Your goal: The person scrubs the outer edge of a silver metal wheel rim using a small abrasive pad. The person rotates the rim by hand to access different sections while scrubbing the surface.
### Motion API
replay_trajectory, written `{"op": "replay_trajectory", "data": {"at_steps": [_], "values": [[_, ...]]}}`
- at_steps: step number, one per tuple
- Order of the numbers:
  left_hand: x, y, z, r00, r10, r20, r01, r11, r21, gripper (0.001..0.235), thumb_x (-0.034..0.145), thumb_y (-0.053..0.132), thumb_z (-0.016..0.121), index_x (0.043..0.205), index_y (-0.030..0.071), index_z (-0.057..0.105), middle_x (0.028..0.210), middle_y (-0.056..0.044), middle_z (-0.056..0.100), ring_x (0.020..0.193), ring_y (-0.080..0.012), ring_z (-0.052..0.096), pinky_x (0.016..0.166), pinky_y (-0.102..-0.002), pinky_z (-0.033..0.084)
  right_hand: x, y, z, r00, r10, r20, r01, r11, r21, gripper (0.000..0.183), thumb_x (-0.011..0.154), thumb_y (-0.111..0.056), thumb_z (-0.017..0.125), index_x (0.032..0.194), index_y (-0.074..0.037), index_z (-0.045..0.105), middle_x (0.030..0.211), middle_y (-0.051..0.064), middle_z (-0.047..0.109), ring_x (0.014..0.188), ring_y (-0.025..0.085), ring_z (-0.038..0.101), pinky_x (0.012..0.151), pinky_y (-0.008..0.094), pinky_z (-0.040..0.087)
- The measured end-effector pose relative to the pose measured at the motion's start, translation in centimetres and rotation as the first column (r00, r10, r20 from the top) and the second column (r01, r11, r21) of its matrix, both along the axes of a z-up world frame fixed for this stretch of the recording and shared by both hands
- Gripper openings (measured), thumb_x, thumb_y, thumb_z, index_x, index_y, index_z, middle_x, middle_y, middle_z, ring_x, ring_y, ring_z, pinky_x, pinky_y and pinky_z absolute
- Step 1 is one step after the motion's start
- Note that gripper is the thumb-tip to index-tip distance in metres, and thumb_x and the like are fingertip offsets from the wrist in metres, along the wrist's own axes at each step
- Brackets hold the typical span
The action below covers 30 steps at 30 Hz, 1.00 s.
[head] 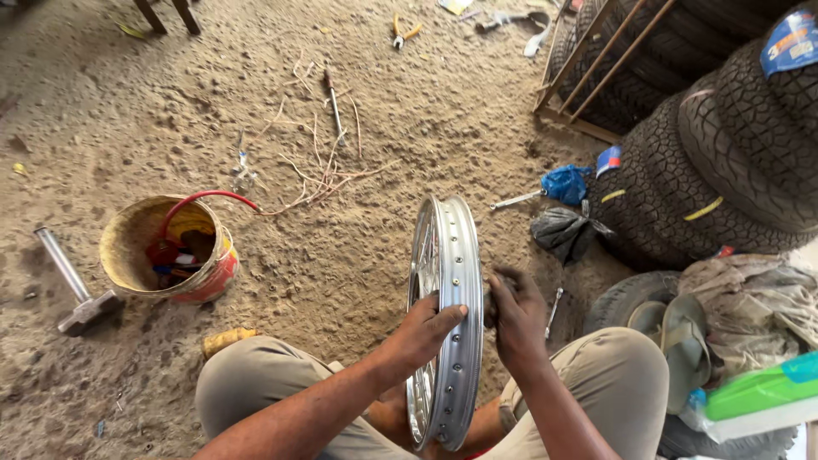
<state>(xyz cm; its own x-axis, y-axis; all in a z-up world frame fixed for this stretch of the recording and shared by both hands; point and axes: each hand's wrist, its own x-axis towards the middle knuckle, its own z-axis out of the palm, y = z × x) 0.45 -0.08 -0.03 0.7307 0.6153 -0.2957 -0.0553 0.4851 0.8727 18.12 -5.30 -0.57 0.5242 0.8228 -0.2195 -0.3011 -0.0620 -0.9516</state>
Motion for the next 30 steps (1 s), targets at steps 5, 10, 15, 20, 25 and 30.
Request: {"op": "replay_trajectory", "data": {"at_steps": [5,10,15,20,25,30], "values": [[-0.4,0.1,-0.4,0.998,0.051,0.028,-0.05,0.998,-0.03,0.053,0.097,0.041,0.061,0.127,-0.003,0.06,0.106,-0.009,0.068,0.095,-0.0153,0.062,0.083,-0.033,0.054,-1.0,3.9,-0.3,0.993,0.113,0.025,-0.114,0.993,0.026,0.031,0.093,-0.016,0.064,0.12,-0.001,0.06,0.086,0.005,0.072,0.071,0.008,0.065,0.061,0.023,0.052],[-1.6,0.2,0.2,0.984,-0.003,-0.18,-0.016,0.994,-0.105,0.054,0.1,0.042,0.059,0.141,0.006,0.052,0.125,-0.006,0.063,0.117,-0.0122,0.059,0.1,-0.034,0.047,-1.8,-2.3,0.4,0.937,-0.003,0.349,0.105,0.955,-0.276,0.035,0.099,-0.025,0.07,0.088,0.004,0.053,0.061,0.009,0.054,0.049,0.015,0.051,0.045,0.029,0.043],[-1.4,0.7,0.6,0.988,-0.048,-0.146,0.046,0.999,-0.014,0.055,0.099,0.041,0.055,0.131,-0.003,0.057,0.116,-0.017,0.067,0.11,-0.0252,0.065,0.097,-0.042,0.056,-4.1,-9.2,-4.3,0.99,-0.032,-0.14,0.025,0.998,-0.054,0.018,0.09,-0.009,0.069,0.086,-0.005,0.052,0.05,0.006,0.051,0.034,0.014,0.042,0.032,0.03,0.033],[-0.4,1.2,0.4,0.973,-0.087,-0.214,0.083,0.996,-0.028,0.05,0.098,0.04,0.056,0.131,0.002,0.054,0.116,-0.012,0.066,0.106,-0.021,0.066,0.093,-0.041,0.056,-0.4,-7.7,-4.4,0.997,-0.026,0.067,0.032,0.996,-0.088,0.017,0.093,-0.01,0.067,0.087,-0.002,0.054,0.056,0.006,0.055,0.042,0.013,0.049,0.039,0.03,0.04],[0.5,0.5,-1.0,0.993,-0.051,-0.109,0.059,0.995,0.077,0.049,0.101,0.037,0.055,0.125,-0.004,0.062,0.108,-0.012,0.069,0.097,-0.0176,0.065,0.087,-0.036,0.056,0.6,-0.2,-0.4,0.979,0.04,0.198,-0.04,0.999,-0.002,0.024,0.096,-0.013,0.065,0.114,0.002,0.063,0.073,0.007,0.059,0.055,0.013,0.054,0.048,0.028,0.042],[0.4,0.3,-2.3,0.999,0.029,-0.018,-0.03,0.999,-0.019,0.043,0.099,0.033,0.061,0.125,-0.002,0.06,0.106,-0.009,0.067,0.096,-0.0157,0.062,0.085,-0.034,0.054,0.0,3.2,-1.3,0.958,0.139,0.251,-0.156,0.987,0.049,0.031,0.096,-0.016,0.06,0.121,0.002,0.059,0.104,0.009,0.07,0.091,0.01,0.068,0.078,0.025,0.056]]}}
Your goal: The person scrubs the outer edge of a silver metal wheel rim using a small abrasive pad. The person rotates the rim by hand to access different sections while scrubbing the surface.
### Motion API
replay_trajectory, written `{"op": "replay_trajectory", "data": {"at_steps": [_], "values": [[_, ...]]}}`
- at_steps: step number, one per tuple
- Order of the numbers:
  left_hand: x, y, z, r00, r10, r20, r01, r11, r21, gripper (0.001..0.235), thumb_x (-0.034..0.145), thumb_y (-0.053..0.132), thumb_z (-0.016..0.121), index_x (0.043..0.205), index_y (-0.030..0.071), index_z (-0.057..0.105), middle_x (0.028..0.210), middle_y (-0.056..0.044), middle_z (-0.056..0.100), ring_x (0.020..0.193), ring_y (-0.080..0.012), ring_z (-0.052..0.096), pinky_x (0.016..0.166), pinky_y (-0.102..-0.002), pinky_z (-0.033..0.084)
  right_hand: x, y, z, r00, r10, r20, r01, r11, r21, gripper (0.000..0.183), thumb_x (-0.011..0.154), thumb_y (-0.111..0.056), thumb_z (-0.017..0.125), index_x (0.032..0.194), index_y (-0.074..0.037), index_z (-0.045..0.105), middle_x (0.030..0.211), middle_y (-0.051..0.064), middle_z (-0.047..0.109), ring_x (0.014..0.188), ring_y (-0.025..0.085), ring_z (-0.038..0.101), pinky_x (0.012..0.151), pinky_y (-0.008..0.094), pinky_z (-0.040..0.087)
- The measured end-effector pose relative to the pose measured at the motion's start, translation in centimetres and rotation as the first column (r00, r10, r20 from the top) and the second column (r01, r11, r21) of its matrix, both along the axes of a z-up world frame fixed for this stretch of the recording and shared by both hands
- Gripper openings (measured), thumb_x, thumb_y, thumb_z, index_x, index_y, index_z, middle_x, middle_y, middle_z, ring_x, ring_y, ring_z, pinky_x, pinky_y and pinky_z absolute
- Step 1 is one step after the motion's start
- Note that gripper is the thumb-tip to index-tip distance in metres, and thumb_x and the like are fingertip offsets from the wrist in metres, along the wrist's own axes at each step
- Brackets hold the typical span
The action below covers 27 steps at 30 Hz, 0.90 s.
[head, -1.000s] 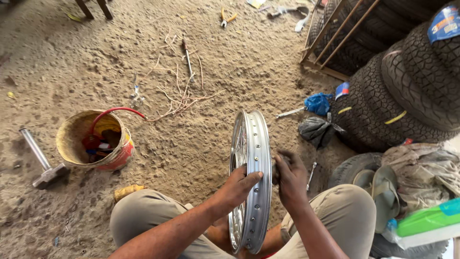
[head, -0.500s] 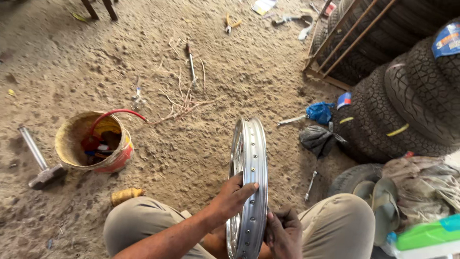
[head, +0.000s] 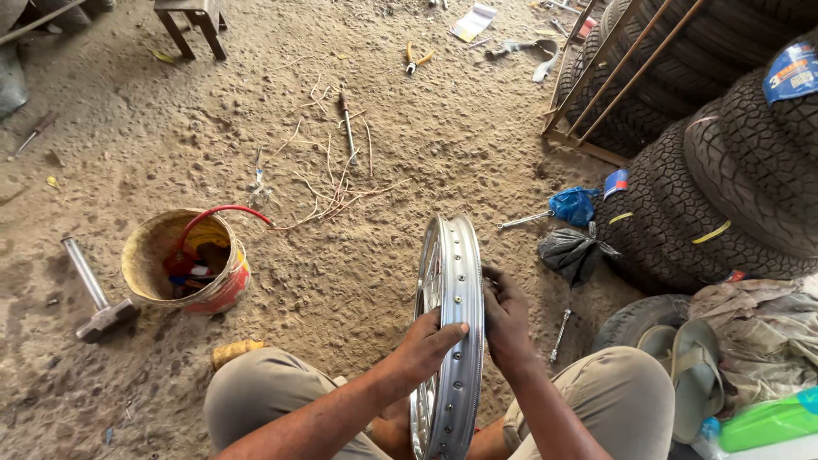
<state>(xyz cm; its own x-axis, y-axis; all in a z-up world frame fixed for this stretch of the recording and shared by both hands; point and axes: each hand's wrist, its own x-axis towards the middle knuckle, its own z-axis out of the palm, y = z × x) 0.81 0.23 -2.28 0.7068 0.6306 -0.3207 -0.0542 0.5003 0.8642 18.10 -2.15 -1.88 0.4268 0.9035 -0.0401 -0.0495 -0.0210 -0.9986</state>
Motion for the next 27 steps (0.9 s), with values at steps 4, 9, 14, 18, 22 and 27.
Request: {"op": "replay_trajectory", "data": {"at_steps": [4,9,14,18,22,27], "values": [[-0.7,0.3,-0.2,0.998,-0.025,-0.062,0.026,0.999,0.024,0.046,0.101,0.036,0.061,0.124,-0.003,0.059,0.105,-0.01,0.066,0.096,-0.0155,0.061,0.086,-0.034,0.054,0.1,-6.7,-2.0,0.865,-0.158,0.476,0.194,0.981,-0.027,0.029,0.097,-0.02,0.065,0.117,0.0,0.059,0.091,0.015,0.059,0.071,0.016,0.056,0.06,0.029,0.048],[-1.2,0.9,1.1,0.992,-0.076,-0.101,0.088,0.988,0.128,0.047,0.1,0.038,0.06,0.125,-0.001,0.059,0.108,-0.008,0.068,0.103,-0.0155,0.065,0.089,-0.033,0.056,-4.4,-14.2,-5.0,0.929,-0.299,0.22,0.341,0.922,-0.185,0.029,0.089,-0.02,0.074,0.107,0.0,0.063,0.081,0.013,0.069,0.068,0.017,0.064,0.062,0.031,0.053],[-0.2,1.3,2.1,0.978,-0.076,-0.196,0.106,0.983,0.149,0.041,0.095,0.028,0.063,0.121,-0.003,0.062,0.102,-0.014,0.071,0.093,-0.0203,0.069,0.083,-0.035,0.059,-5.0,-14.2,-6.9,0.959,-0.117,0.259,0.167,0.97,-0.177,0.04,0.082,-0.02,0.077,0.115,-0.001,0.062,0.089,0.007,0.069,0.08,0.016,0.071,0.071,0.029,0.058],[-0.4,0.8,2.0,0.976,-0.069,-0.209,0.103,0.982,0.156,0.045,0.081,0.015,0.065,0.123,-0.002,0.061,0.098,-0.016,0.07,0.082,-0.0227,0.067,0.074,-0.039,0.058,-3.8,-14.6,-7.4,0.995,-0.099,-0.01,0.092,0.961,-0.262,0.031,0.101,-0.021,0.069,0.117,0.005,0.068,0.088,0.016,0.071,0.081,0.019,0.062,0.071,0.032,0.049],[-0.6,1.7,0.9,0.995,-0.046,-0.094,0.067,0.971,0.231,0.054,0.08,0.018,0.075,0.127,-0.005,0.06,0.107,-0.013,0.071,0.096,-0.0184,0.069,0.086,-0.034,0.057,-2.7,-12.7,-9.8,0.993,-0.115,0.031,0.119,0.968,-0.221,0.037,0.093,-0.017,0.068,0.124,0.002,0.07,0.102,0.018,0.08,0.089,0.019,0.075,0.08,0.03,0.058],[-0.7,2.1,0.0,0.997,-0.053,-0.049,0.066,0.952,0.299,0.07,0.087,0.041,0.073,0.139,-0.004,0.059,0.121,-0.02,0.068,0.108,-0.0271,0.066,0.093,-0.038,0.055,-0.9,-10.2,-11.0,0.922,-0.326,-0.21,0.29,0.939,-0.184,0.033,0.101,-0.009,0.056,0.128,0.007,0.063,0.098,0.013,0.076,0.082,0.02,0.073,0.071,0.033,0.061]]}}
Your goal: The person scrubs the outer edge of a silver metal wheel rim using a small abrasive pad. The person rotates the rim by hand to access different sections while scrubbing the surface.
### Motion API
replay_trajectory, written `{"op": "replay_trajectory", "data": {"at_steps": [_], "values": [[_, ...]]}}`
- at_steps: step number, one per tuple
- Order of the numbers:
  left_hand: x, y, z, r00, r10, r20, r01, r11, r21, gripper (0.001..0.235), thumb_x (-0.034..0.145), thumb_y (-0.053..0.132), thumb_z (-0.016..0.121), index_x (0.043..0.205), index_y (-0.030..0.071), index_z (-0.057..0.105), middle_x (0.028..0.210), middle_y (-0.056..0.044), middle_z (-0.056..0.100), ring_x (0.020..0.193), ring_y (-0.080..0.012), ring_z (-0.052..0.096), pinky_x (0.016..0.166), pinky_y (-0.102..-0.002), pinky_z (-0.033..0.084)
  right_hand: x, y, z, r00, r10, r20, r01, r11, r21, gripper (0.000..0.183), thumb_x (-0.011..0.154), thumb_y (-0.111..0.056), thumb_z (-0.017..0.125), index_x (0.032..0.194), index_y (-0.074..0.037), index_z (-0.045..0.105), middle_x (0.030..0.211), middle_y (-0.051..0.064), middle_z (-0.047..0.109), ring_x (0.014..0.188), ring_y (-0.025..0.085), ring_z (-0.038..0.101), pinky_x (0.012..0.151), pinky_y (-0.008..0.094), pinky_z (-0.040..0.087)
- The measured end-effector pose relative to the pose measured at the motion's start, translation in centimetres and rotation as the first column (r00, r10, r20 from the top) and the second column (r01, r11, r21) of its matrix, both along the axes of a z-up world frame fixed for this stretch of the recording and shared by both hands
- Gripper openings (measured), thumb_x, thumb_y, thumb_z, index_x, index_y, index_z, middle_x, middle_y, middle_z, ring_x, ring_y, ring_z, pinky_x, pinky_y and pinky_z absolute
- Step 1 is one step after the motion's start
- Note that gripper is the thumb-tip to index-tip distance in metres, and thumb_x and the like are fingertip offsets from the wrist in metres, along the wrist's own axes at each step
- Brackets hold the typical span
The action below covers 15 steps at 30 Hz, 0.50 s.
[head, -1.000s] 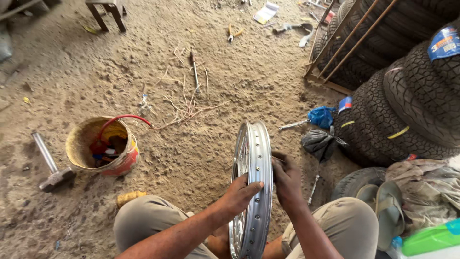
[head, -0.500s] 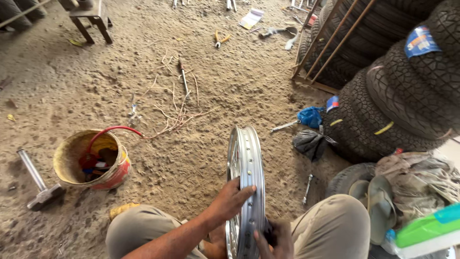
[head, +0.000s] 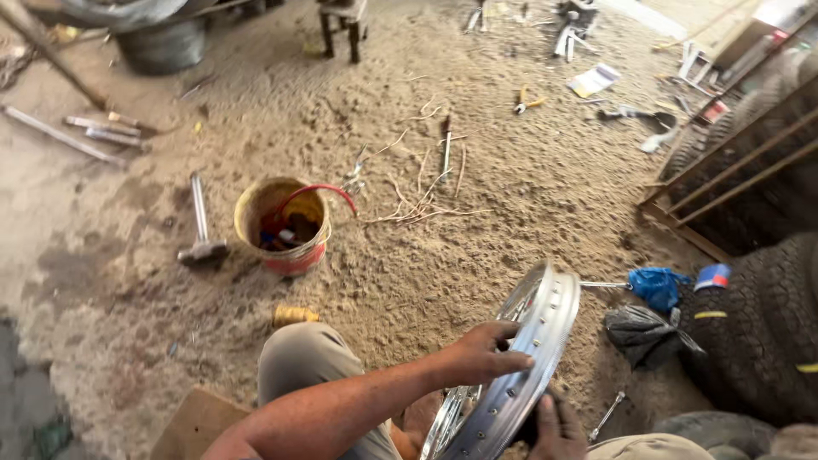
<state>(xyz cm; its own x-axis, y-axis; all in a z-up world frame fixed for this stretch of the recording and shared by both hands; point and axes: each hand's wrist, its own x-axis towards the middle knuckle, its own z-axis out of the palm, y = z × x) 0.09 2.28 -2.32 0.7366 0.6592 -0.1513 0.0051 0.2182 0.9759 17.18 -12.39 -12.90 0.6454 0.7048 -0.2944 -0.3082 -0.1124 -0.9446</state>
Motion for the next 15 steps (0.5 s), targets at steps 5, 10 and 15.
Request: {"op": "replay_trajectory", "data": {"at_steps": [5,10,15], "values": [[-0.2,-0.3,0.5,0.983,0.079,-0.166,-0.029,0.958,0.285,0.086,0.087,0.053,0.076,0.144,-0.008,0.052,0.144,-0.029,0.052,0.125,-0.0381,0.057,0.105,-0.044,0.049,4.0,0.3,3.4,0.965,0.258,-0.035,-0.245,0.944,0.221,0.031,0.104,-0.007,0.055,0.129,0.007,0.067,0.053,0.007,0.057,0.035,0.011,0.043,0.031,0.028,0.036],[0.2,0.4,1.9,0.946,-0.03,-0.324,0.123,0.954,0.272,0.083,0.079,0.057,0.075,0.133,-0.005,0.063,0.138,-0.027,0.056,0.123,-0.0377,0.058,0.097,-0.045,0.052,5.2,0.7,7.0,0.775,0.459,-0.435,-0.375,0.887,0.268,0.031,0.096,-0.011,0.056,0.115,0.009,0.071,0.04,0.005,0.052,0.028,0.014,0.044,0.031,0.036,0.037],[-0.1,0.5,2.9,0.94,0.013,-0.342,0.06,0.978,0.201,0.072,0.077,0.051,0.081,0.123,-0.002,0.07,0.119,-0.022,0.07,0.103,-0.0314,0.069,0.088,-0.039,0.056,1.6,-0.3,8.6,0.979,0.202,-0.037,-0.205,0.973,-0.105,0.023,0.1,-0.009,0.057,0.107,0.01,0.068,0.052,0.004,0.049,0.039,0.01,0.039,0.037,0.028,0.03]]}}
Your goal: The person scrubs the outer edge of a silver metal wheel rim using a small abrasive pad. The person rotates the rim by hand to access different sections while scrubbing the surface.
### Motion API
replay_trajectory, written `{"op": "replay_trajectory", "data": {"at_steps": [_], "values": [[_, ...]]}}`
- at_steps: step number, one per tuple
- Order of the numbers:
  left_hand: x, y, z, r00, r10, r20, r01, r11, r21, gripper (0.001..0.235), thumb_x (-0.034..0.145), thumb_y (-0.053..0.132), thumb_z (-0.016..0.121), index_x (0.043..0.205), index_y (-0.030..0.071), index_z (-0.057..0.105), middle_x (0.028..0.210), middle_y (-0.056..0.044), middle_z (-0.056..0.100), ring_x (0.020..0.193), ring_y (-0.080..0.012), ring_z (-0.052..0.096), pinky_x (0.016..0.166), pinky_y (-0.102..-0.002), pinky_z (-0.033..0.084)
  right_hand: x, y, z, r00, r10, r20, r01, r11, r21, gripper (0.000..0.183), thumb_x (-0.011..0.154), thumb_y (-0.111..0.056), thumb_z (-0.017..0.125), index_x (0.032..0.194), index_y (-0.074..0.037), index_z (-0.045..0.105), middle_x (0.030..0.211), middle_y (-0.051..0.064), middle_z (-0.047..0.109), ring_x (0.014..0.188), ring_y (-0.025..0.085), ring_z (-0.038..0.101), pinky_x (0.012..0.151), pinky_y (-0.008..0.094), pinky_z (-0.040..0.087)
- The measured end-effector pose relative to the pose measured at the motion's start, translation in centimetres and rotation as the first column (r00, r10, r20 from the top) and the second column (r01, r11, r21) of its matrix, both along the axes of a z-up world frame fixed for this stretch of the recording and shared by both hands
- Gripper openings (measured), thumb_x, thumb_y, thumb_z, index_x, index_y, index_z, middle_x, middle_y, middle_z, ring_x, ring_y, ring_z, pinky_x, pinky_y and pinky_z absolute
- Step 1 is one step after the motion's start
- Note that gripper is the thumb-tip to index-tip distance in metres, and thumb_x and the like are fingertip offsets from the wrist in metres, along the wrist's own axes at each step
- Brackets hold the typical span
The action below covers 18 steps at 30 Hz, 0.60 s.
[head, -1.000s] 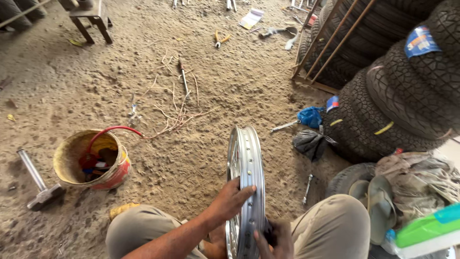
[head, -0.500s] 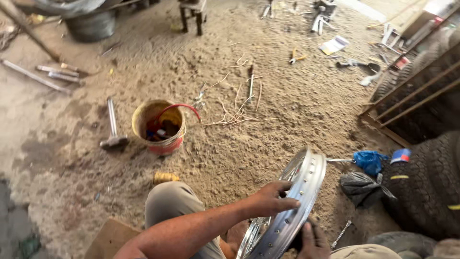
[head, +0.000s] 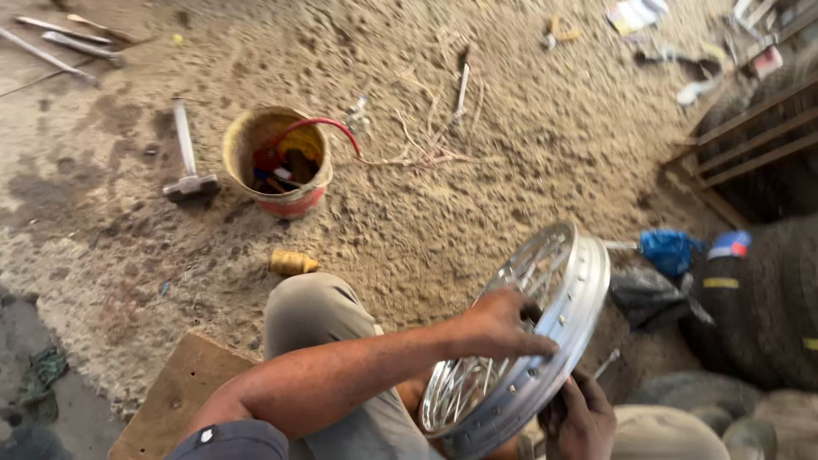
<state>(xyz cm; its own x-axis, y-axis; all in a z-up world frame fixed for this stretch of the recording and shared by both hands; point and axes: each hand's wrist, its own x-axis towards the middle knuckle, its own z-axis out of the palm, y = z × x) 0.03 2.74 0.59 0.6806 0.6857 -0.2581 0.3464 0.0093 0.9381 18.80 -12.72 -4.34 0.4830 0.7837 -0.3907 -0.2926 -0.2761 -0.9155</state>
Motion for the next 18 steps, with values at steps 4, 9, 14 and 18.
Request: {"op": "replay_trajectory", "data": {"at_steps": [4,9,14,18], "values": [[-1.2,0.0,0.5,1.0,0.016,0.014,-0.014,0.99,-0.142,0.052,0.08,0.039,0.079,0.112,-0.001,0.078,0.097,-0.012,0.079,0.085,-0.0229,0.076,0.077,-0.034,0.059,-0.9,-0.1,2.6,0.998,0.017,0.057,-0.025,0.991,0.129,0.019,0.096,-0.007,0.065,0.105,0.009,0.069,0.059,0.003,0.054,0.047,0.008,0.046,0.043,0.025,0.036],[-2.1,-0.2,1.4,0.968,0.127,0.215,-0.07,0.964,-0.258,0.042,0.084,0.03,0.079,0.111,-0.003,0.074,0.094,-0.011,0.078,0.082,-0.0163,0.072,0.074,-0.031,0.059,-1.1,2.7,3.9,0.854,0.244,0.46,-0.3,0.952,0.053,0.019,0.094,-0.007,0.067,0.108,0.003,0.075,0.075,-0.001,0.064,0.061,0.002,0.05,0.051,0.02,0.04],[-2.6,-0.4,2.0,0.965,0.147,0.217,-0.086,0.96,-0.268,0.035,0.086,0.025,0.078,0.109,-0.001,0.074,0.094,-0.006,0.077,0.084,-0.0113,0.072,0.077,-0.028,0.059,-0.5,3.9,3.5,0.862,0.294,0.413,-0.351,0.934,0.068,0.019,0.093,-0.002,0.069,0.11,0.004,0.076,0.081,0.001,0.07,0.068,0.003,0.058,0.057,0.02,0.046],[-2.4,-0.4,2.6,0.938,0.159,0.307,-0.051,0.942,-0.332,0.032,0.087,0.021,0.076,0.108,-0.003,0.075,0.093,-0.008,0.077,0.082,-0.0115,0.069,0.073,-0.028,0.057,1.4,4.5,5.2,0.858,0.225,0.461,-0.285,0.956,0.064,0.03,0.091,-0.001,0.072,0.121,0.001,0.071,0.077,0.005,0.067,0.062,0.007,0.058,0.052,0.022,0.046]]}}
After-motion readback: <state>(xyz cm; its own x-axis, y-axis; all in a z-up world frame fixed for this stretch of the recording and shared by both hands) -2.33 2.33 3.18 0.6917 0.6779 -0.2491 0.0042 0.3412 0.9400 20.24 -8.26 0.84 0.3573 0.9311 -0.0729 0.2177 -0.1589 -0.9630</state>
